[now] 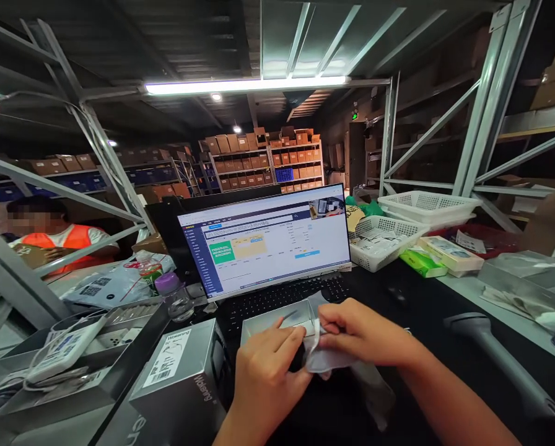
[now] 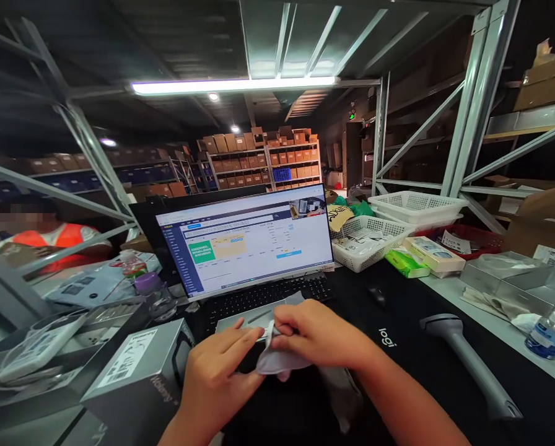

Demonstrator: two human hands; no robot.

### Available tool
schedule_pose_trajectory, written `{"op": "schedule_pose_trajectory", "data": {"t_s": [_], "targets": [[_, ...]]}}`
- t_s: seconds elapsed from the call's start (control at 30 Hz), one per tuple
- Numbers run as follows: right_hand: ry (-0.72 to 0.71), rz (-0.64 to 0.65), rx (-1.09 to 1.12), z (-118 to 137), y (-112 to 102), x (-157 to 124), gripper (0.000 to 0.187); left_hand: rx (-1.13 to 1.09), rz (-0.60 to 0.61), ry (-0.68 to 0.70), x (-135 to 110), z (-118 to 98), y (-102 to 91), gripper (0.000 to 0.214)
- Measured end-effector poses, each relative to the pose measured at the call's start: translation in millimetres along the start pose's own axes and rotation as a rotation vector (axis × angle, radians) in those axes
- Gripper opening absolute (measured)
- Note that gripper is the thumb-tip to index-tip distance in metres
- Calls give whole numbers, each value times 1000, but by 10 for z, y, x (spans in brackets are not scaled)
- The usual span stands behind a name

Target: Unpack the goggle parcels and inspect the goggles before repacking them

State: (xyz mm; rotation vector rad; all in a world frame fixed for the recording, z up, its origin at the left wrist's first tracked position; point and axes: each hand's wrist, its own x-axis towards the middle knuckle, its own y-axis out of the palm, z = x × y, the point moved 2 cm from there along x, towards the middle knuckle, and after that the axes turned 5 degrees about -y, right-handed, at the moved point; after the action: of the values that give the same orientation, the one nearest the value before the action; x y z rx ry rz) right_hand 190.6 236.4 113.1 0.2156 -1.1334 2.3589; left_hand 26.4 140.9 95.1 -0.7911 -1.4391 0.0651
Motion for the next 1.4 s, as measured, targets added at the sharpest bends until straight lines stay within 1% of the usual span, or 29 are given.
{"op": "schedule_pose_trajectory", "data": {"t_s": [0.07, 0.1, 0.17, 0.23, 0.3, 0.4, 0.5, 0.57, 0.63, 0.73, 0.77, 0.83, 0.9, 0.97, 1.07, 1.13, 1.2, 1.27, 1.33, 1.4], "targets": [[5, -54, -122, 81, 67, 24, 33, -1, 45, 10, -6, -11, 26, 6], [3, -57, -140, 87, 74, 33, 31, -2, 61, 12, -5, -7, 28, 7], [-27, -22, -55, 31, 28, 37, 35, -3, 38, 5, 9, 17, -4, 15], [-95, 34, 118, -81, -75, 22, 44, -19, -7, -3, 33, 49, -69, 22], [-155, 65, 244, -202, -189, -4, 53, -36, -44, -19, 63, 77, -142, 21], [-189, 80, 307, -308, -292, -39, 57, -58, -32, -33, 101, 94, -212, 18], [-199, 86, 296, -278, -300, -63, 54, -62, -3, -19, 114, 88, -231, 18], [-209, 68, 242, -193, -264, -69, 49, -38, 6, 9, 112, 78, -239, 19], [-204, -3, 130, -87, -184, -60, 44, 4, -10, 44, 108, 65, -256, 19], [-205, -157, -125, 59, 36, -6, 35, 57, -10, 103, 106, 36, -278, 20], [-228, -183, -189, 94, 130, 20, 34, 59, 11, 125, 105, 24, -276, 20], [-255, -195, -257, 123, 293, 71, 36, 45, 62, 152, 102, 8, -257, 20], [-209, -174, -235, 92, 357, 101, 41, 33, 103, 156, 94, 13, -232, 23], [-164, -90, -140, 26, 299, 94, 45, 24, 106, 127, 86, 47, -222, 25], [-237, 136, 60, -76, 64, 26, 50, 5, 65, 61, 75, 119, -234, 27], [-282, 222, 132, -142, -114, -31, 53, -6, 42, 30, 68, 149, -233, 26], [-282, 247, 171, -190, -240, -77, 54, -25, 38, 2, 62, 152, -208, 24], [-258, 248, 174, -198, -281, -112, 54, -43, 43, -26, 56, 130, -168, 22], [-223, 225, 125, -153, -227, -131, 54, -48, 50, -34, 48, 87, -129, 22], [-178, 160, 18, -73, -93, -126, 50, -41, 61, -16, 43, 35, -102, 23]]}}
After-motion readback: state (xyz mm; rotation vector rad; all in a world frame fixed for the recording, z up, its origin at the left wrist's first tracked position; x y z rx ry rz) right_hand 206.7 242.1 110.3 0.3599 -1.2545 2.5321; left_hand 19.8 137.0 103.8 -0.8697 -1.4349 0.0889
